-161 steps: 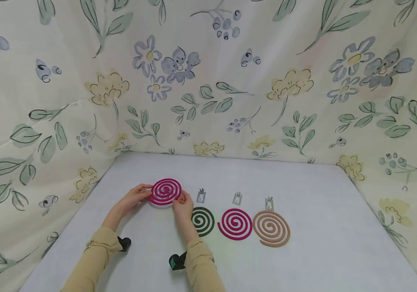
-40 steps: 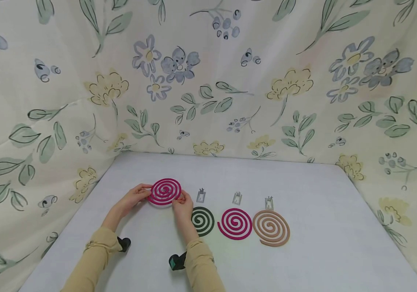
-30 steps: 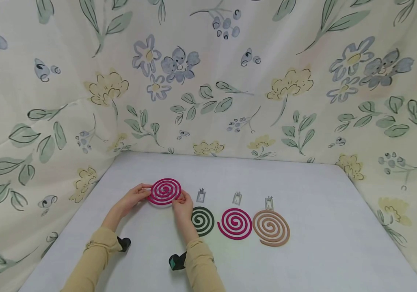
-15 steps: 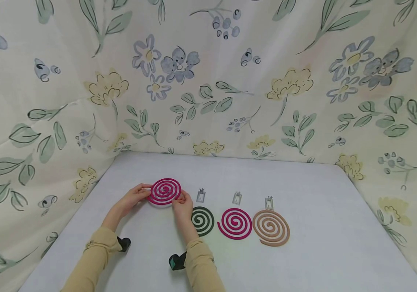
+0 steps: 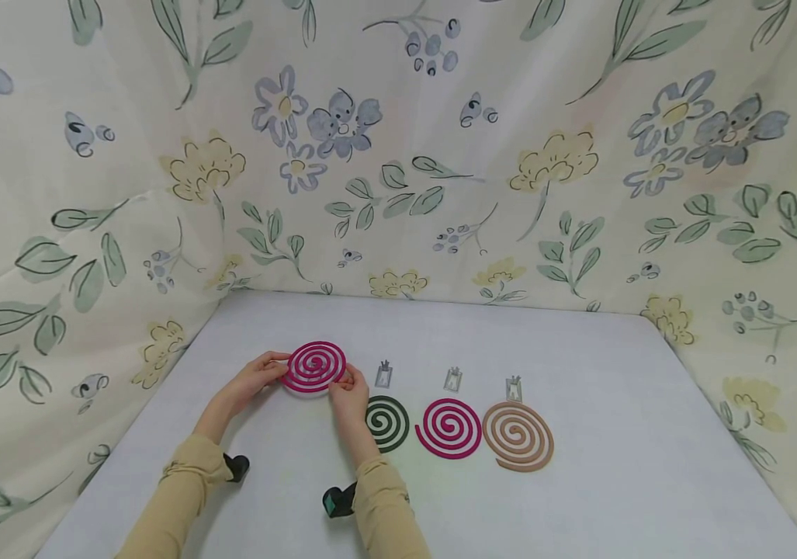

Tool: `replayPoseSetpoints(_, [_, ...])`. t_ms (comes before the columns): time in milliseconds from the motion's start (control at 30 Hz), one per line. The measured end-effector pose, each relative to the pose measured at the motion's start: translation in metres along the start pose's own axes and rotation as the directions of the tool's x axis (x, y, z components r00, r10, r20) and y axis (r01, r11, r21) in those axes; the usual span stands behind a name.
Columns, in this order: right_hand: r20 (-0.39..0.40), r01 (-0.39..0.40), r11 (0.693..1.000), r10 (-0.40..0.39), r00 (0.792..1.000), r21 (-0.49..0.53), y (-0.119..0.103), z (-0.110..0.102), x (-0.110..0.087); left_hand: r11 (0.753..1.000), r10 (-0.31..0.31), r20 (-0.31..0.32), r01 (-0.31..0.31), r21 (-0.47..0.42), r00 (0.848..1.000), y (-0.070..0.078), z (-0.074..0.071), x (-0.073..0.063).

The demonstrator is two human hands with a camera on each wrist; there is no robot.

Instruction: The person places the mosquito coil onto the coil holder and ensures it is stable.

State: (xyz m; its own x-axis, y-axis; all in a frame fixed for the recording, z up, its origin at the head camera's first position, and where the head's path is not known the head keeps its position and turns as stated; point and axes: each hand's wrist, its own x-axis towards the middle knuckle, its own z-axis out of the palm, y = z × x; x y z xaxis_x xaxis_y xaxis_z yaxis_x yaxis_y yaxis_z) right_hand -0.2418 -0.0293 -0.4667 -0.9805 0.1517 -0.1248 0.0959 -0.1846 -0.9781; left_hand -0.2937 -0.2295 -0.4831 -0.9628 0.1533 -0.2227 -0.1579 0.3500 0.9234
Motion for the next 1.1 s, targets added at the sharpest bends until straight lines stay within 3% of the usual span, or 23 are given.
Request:
replayPoseSetpoints(167, [0.005,0.005,1.0,-0.005,1.0,-0.011,0.006,0.0,0.007,1.0,-0.006,-0.002,0.006,-0.005,1.0,0.0,0.0,0.0])
replayPoseSetpoints(500, [-0.022,0.0,1.0,0.0,1.0,-0.03,0.039,0.002,0.031,1.0,-0.019,-0.01,0.019,0.01,1.0,-0.001,0.0,0.001])
replayPoseSetpoints(1100, [-0.019,-0.005,1.0,0.005,1.0,-0.01,0.041,0.002,0.03,1.0,-0.017,-0.005,0.017,0.005,1.0,-0.002,0.0,0.001])
